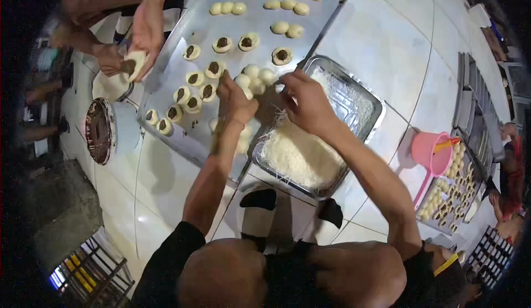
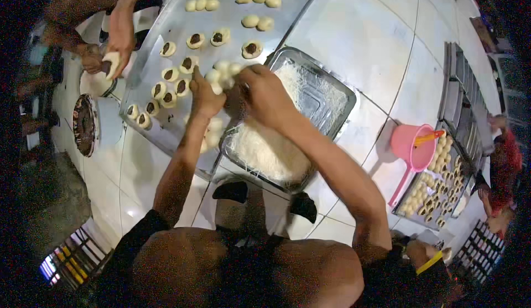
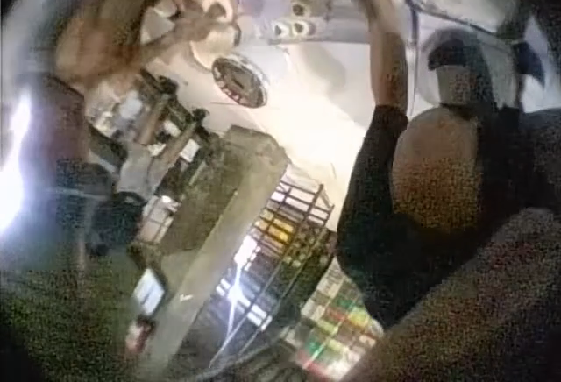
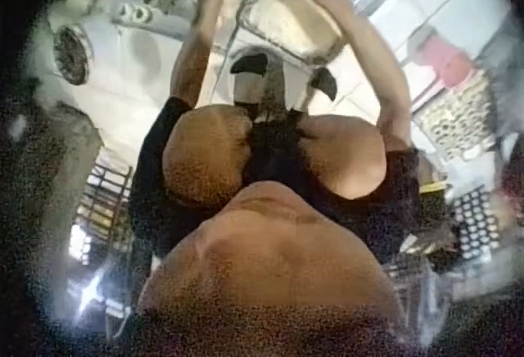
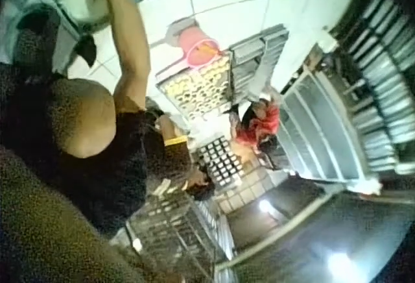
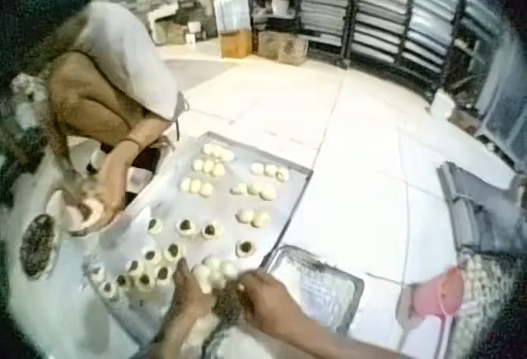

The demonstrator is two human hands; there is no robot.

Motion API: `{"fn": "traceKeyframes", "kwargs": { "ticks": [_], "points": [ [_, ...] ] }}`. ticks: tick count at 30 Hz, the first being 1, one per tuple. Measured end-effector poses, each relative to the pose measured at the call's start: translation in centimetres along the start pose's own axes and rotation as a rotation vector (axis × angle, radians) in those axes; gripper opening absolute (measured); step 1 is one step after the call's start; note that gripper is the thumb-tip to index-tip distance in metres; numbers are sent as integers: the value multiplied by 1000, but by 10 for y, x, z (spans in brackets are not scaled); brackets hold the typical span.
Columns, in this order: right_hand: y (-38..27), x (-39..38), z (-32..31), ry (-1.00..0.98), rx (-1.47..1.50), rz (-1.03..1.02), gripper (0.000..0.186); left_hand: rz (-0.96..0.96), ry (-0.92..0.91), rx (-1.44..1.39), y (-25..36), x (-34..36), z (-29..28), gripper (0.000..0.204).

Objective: Fill small dough balls with chocolate filling and coat them in a flour mixture.

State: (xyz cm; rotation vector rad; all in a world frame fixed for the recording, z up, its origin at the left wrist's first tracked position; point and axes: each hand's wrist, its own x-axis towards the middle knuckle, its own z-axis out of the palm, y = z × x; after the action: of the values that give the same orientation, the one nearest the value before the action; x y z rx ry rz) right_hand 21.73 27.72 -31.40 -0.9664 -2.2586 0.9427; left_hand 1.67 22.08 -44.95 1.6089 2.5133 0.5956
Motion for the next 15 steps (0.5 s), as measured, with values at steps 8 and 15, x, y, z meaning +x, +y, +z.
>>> {"fn": "traceKeyframes", "kwargs": {
  "ticks": [8, 15],
  "points": [
    [41, 80, 99, -286, -51, 35, 67, 164, -569, -382, -52, 63, -11, 84],
    [30, 60, 95, -85, -182, 134, 51, 408, -81, -352, -7, 68, -49, 65]
  ]
}}
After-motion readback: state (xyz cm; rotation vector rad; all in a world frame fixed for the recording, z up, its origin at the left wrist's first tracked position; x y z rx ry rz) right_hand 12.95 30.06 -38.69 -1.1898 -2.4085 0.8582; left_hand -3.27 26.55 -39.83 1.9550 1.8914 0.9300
